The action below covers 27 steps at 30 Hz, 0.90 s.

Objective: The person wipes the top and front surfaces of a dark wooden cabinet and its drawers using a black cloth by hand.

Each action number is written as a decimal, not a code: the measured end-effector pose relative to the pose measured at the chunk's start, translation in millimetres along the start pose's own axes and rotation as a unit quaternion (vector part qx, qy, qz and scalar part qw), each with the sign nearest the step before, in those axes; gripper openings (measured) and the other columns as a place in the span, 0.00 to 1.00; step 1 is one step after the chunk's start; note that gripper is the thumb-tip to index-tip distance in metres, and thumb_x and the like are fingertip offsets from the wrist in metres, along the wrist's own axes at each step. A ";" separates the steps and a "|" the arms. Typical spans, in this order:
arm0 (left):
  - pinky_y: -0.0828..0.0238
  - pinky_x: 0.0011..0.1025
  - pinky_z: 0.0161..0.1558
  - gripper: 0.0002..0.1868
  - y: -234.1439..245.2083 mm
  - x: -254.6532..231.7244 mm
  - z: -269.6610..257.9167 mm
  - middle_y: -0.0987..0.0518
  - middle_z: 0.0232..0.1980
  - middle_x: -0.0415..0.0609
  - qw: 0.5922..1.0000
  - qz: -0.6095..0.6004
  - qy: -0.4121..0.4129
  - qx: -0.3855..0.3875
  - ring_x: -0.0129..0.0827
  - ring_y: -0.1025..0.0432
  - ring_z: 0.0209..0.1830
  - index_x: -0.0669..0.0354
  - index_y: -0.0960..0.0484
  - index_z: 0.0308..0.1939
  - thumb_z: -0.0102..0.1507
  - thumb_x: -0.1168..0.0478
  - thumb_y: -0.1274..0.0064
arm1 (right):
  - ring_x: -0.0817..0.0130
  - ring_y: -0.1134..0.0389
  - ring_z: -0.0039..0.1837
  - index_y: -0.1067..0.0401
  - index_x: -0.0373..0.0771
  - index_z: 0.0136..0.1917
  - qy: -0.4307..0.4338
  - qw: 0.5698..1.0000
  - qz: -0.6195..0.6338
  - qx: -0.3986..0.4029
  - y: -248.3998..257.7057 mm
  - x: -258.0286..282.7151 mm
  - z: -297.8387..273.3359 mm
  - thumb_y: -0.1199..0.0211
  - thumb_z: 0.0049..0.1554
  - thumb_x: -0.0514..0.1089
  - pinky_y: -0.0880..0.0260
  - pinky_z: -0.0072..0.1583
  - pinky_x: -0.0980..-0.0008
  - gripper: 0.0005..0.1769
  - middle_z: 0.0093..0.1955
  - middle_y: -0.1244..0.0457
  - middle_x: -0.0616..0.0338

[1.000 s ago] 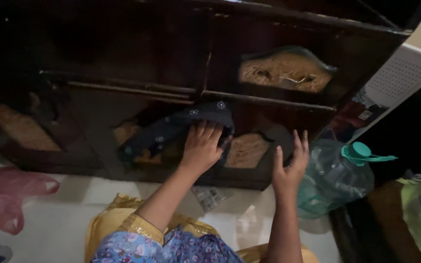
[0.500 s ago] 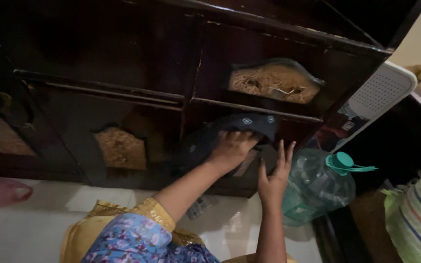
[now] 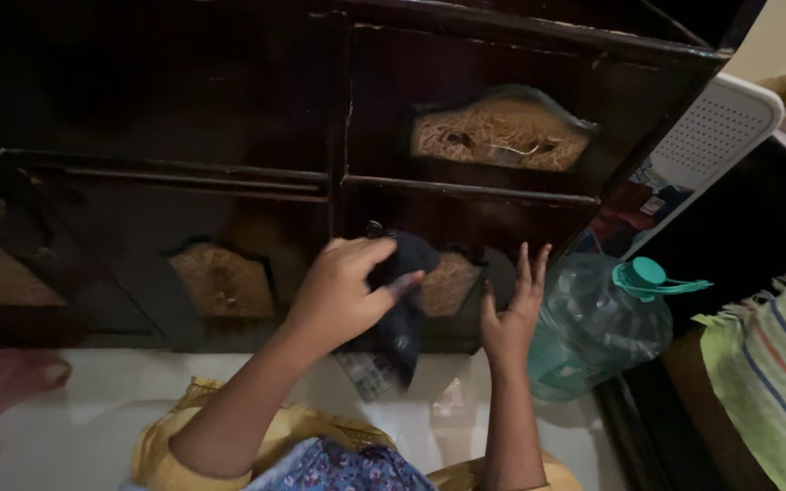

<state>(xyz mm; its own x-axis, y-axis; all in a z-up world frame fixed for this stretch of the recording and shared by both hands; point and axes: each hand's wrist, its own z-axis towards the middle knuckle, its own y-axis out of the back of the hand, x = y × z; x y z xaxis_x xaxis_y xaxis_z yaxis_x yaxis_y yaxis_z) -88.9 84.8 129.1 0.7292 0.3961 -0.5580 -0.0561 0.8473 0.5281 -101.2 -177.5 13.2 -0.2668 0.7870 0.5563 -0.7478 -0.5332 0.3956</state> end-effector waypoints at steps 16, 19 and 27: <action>0.49 0.68 0.67 0.14 -50.9 108.4 -41.6 0.30 0.67 0.56 0.938 0.305 -0.011 -0.162 0.60 0.43 0.77 0.63 0.20 0.46 0.67 0.54 0.44 | 0.40 0.61 0.88 0.50 0.47 0.85 -0.001 1.000 -0.021 0.018 -6.2 0.3 -4.8 0.35 0.59 0.35 0.51 0.80 0.49 0.46 0.89 0.65 0.45; 0.57 0.74 0.71 0.16 -43.9 108.1 -7.3 0.31 0.67 0.52 0.931 0.324 -0.055 -0.156 0.55 0.46 0.78 0.59 0.19 0.50 0.69 0.50 0.45 | 0.41 0.60 0.87 0.50 0.48 0.84 -0.002 1.000 -0.016 0.013 -6.2 -0.2 -5.2 0.34 0.57 0.35 0.51 0.80 0.48 0.47 0.89 0.64 0.46; 0.56 0.74 0.72 0.22 -61.9 135.8 -5.2 0.34 0.74 0.48 0.923 0.360 -0.057 -0.121 0.51 0.47 0.81 0.53 0.21 0.58 0.65 0.47 0.43 | 0.41 0.59 0.87 0.50 0.46 0.85 -0.003 1.000 -0.018 0.011 -8.6 -0.7 -6.4 0.34 0.58 0.36 0.52 0.81 0.49 0.47 0.89 0.64 0.45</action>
<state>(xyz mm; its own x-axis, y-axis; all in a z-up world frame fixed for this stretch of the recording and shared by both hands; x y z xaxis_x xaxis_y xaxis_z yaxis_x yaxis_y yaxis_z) 10.0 87.9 17.3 0.5102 0.8591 -0.0399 -0.6953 0.4393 0.5689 -98.4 -171.5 4.7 -0.2364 0.8042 0.5454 -0.7438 -0.5109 0.4310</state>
